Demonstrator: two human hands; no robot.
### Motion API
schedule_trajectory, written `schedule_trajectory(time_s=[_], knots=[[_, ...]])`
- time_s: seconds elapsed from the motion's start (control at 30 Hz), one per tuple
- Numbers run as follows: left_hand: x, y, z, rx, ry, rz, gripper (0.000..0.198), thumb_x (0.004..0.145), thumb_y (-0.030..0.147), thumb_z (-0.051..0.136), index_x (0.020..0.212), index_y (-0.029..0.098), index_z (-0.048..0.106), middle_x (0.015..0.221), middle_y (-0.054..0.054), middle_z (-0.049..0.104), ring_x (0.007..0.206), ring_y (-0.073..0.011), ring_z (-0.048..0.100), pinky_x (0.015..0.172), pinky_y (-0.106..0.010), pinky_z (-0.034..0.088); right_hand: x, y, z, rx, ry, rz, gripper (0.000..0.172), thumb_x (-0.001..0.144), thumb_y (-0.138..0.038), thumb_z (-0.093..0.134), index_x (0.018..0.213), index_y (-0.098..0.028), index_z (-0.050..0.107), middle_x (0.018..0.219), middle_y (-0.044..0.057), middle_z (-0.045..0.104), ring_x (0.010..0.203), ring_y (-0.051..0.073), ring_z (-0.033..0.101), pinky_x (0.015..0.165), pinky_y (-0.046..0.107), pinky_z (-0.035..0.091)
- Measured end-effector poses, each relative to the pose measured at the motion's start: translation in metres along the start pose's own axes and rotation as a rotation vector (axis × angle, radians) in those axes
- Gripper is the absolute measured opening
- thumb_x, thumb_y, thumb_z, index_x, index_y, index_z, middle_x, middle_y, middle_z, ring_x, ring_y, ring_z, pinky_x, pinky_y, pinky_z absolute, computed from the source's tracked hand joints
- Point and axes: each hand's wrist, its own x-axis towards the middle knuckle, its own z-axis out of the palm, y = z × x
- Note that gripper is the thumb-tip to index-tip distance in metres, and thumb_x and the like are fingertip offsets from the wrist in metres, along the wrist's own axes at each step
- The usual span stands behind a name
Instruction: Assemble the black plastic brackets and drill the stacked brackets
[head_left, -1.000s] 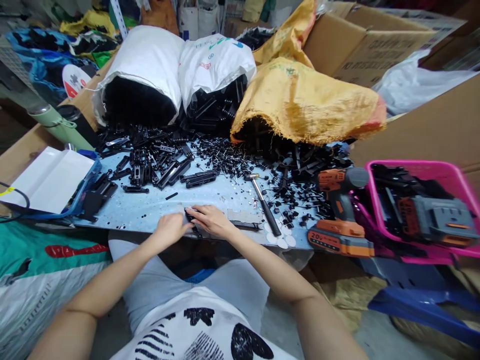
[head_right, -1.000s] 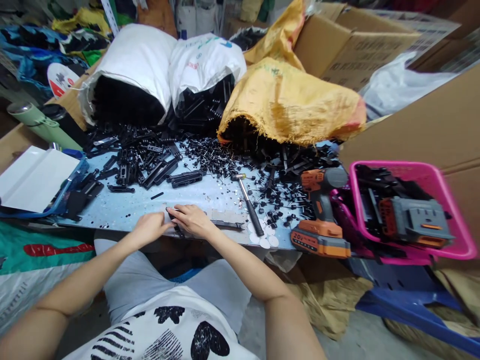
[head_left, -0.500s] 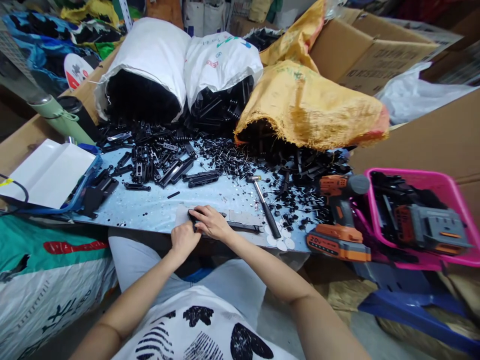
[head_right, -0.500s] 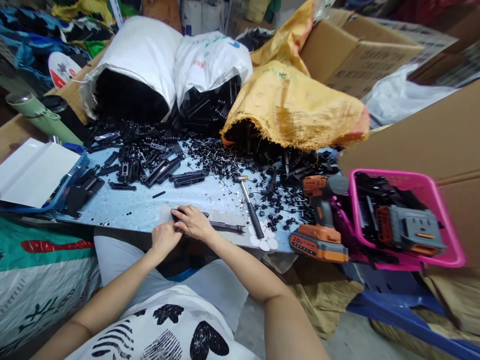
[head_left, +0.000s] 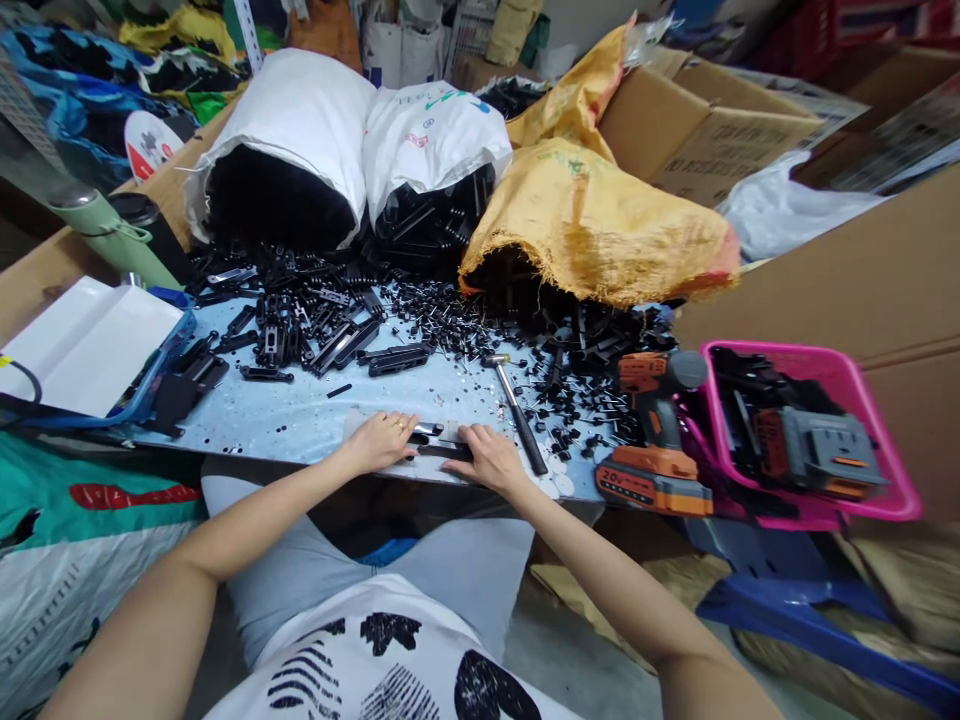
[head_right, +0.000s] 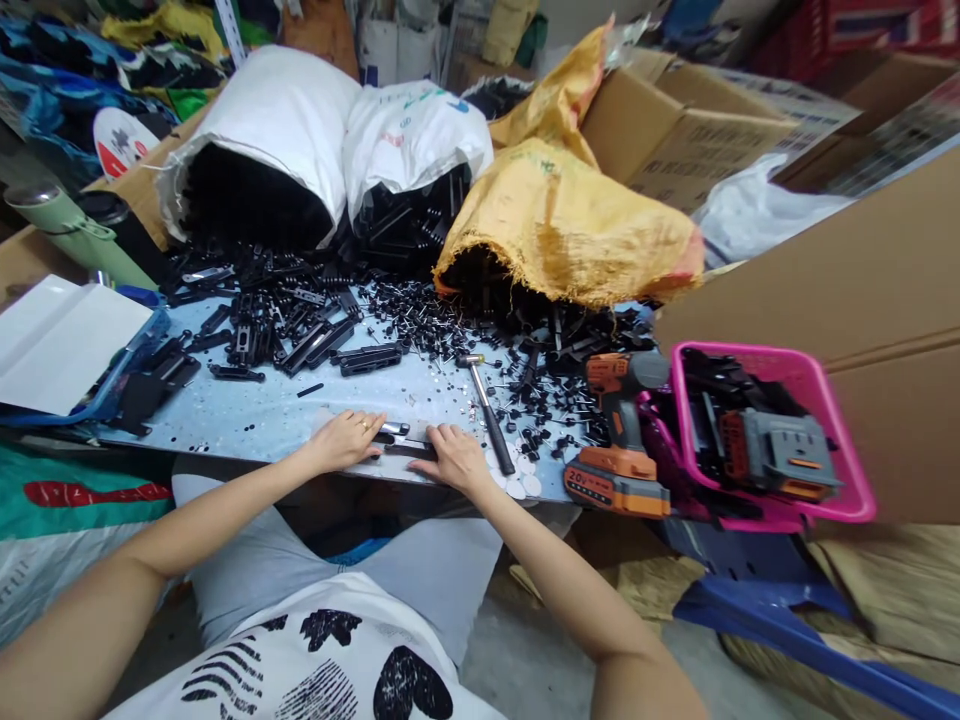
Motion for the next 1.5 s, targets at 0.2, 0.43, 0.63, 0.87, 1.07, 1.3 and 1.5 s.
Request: schedule_trajectory(time_s=[0.2, 0.43, 0.63, 0.87, 1.07, 1.3, 1.5], knots=[[0.005, -0.001, -0.009, -0.1, -0.022, -0.068, 0.05, 0.094, 0.05, 0.032, 0.081, 0.011, 0.061, 0.076, -0.011, 0.063, 0.074, -0.0211, 0.059, 0.062, -0.029, 0.041, 0.001, 0.003, -0.016, 0.047, 0.041, -0.235, 0.06, 0.094, -0.058, 0.025, 0.066, -0.014, 0.056, 0.061, 0.007, 0.056, 0.057, 0.015, 0.05, 0.053, 0.027, 0.027], [-0.041, 0.046, -0.061, -0.738, 0.338, 0.07, 0.06, 0.097, 0.047, 0.009, 0.07, 0.018, 0.055, 0.059, -0.005, 0.056, 0.057, -0.0149, 0.052, 0.057, -0.027, 0.041, -0.007, -0.031, -0.096, 0.719, 0.01, -0.609, 0.058, 0.096, -0.055, 0.016, 0.068, -0.019, 0.053, 0.055, 0.003, 0.05, 0.052, 0.014, 0.047, 0.051, 0.027, 0.032], [-0.045, 0.099, -0.073, -1.029, 0.578, -0.053, 0.07, 0.091, 0.059, 0.001, 0.073, 0.022, 0.058, 0.059, -0.006, 0.056, 0.055, -0.0164, 0.054, 0.056, -0.032, 0.045, -0.006, -0.101, -0.049, 1.111, 0.179, -0.358, 0.065, 0.09, -0.062, 0.003, 0.076, -0.023, 0.052, 0.064, 0.006, 0.051, 0.06, 0.018, 0.054, 0.059, 0.033, 0.046], [-0.019, 0.058, -0.021, -0.511, 0.316, -0.128, 0.068, 0.087, 0.068, 0.021, 0.121, 0.024, 0.059, 0.11, -0.012, 0.061, 0.107, -0.0268, 0.056, 0.092, -0.039, 0.043, 0.067, -0.087, 0.009, 0.797, 0.504, 0.203, 0.038, 0.093, -0.036, 0.015, 0.123, -0.028, 0.037, 0.119, 0.013, 0.048, 0.106, 0.026, 0.052, 0.086, 0.047, 0.044], [0.032, -0.023, 0.017, -0.143, 0.107, -0.184, 0.056, 0.088, 0.057, 0.041, 0.131, 0.022, 0.051, 0.103, -0.015, 0.06, 0.091, -0.0249, 0.057, 0.079, -0.035, 0.044, 0.193, 0.039, 0.007, 0.552, 0.381, 0.184, 0.035, 0.094, -0.04, 0.031, 0.106, -0.014, 0.051, 0.103, 0.014, 0.056, 0.098, 0.023, 0.051, 0.088, 0.037, 0.042], [0.065, -0.068, 0.015, -0.034, 0.174, -0.262, 0.053, 0.086, 0.046, 0.054, 0.13, 0.019, 0.049, 0.121, -0.017, 0.054, 0.115, -0.0293, 0.046, 0.094, -0.043, 0.033, 0.325, 0.065, 0.022, 0.025, 0.07, -0.001, 0.031, 0.093, -0.015, 0.032, 0.117, -0.013, 0.052, 0.116, 0.015, 0.053, 0.106, 0.024, 0.045, 0.087, 0.034, 0.038], [0.021, -0.115, -0.008, -0.031, 0.329, -0.754, 0.036, 0.092, 0.026, 0.04, 0.123, 0.014, 0.054, 0.116, -0.016, 0.056, 0.11, -0.0276, 0.047, 0.09, -0.04, 0.038, 0.386, 0.067, 0.04, -0.067, -0.013, -0.027, 0.038, 0.089, -0.005, 0.029, 0.118, -0.011, 0.052, 0.119, 0.019, 0.052, 0.109, 0.028, 0.043, 0.086, 0.042, 0.034]])
